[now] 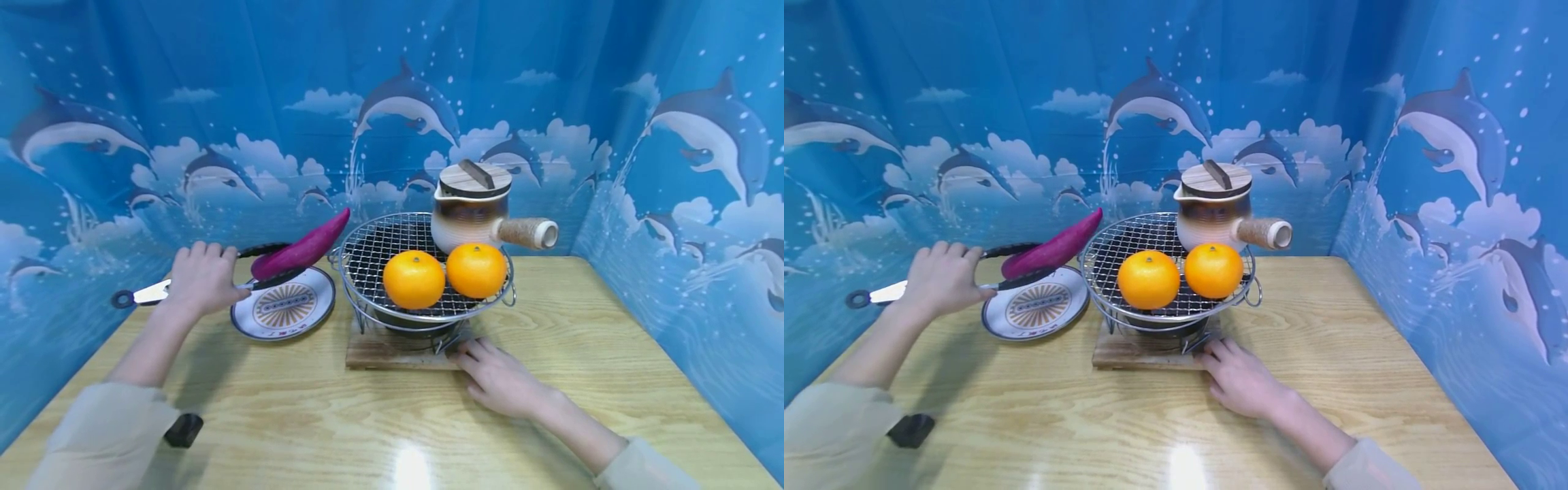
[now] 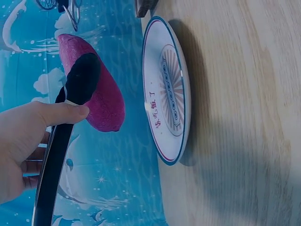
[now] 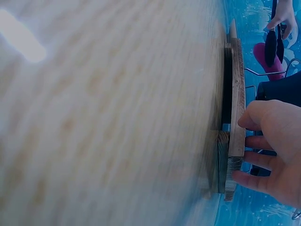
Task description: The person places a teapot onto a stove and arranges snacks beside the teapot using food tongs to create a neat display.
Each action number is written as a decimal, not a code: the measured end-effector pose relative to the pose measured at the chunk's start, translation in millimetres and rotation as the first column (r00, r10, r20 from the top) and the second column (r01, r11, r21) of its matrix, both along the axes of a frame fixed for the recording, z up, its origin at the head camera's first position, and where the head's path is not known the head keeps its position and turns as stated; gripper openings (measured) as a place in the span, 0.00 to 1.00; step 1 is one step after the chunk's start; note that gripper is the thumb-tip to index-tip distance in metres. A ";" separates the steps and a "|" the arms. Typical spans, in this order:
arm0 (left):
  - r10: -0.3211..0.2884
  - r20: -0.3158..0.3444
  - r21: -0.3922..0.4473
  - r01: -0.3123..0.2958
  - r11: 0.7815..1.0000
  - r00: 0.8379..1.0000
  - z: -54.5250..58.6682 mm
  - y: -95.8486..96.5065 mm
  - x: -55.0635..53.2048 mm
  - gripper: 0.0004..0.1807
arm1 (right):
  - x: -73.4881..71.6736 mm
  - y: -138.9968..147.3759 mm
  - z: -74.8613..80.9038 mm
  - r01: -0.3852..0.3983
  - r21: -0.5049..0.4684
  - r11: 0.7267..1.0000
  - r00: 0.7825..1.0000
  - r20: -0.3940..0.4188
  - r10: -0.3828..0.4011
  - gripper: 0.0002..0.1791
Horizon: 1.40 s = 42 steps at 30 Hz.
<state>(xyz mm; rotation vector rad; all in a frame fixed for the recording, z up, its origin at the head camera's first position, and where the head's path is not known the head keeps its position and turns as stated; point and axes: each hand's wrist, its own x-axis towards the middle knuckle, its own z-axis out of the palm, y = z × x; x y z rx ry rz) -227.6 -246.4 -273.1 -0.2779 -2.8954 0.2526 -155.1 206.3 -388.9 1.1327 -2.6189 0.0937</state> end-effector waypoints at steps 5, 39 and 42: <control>0.018 -0.004 0.006 -0.018 1.000 1.000 4.9 2.7 3.0 0.44 | -0.4 -0.3 0.1 0.001 0.006 1.000 1.000 -0.003 -0.001 0.23; 0.064 -0.061 0.096 -0.058 0.994 0.996 44.5 15.6 16.2 0.47 | 0.3 -1.2 2.4 -0.003 0.007 1.000 1.000 -0.008 0.003 0.22; 0.055 -0.062 0.104 -0.049 0.993 0.997 47.5 17.4 17.5 0.47 | 0.6 -1.0 2.6 -0.002 0.011 1.000 1.000 -0.003 0.002 0.22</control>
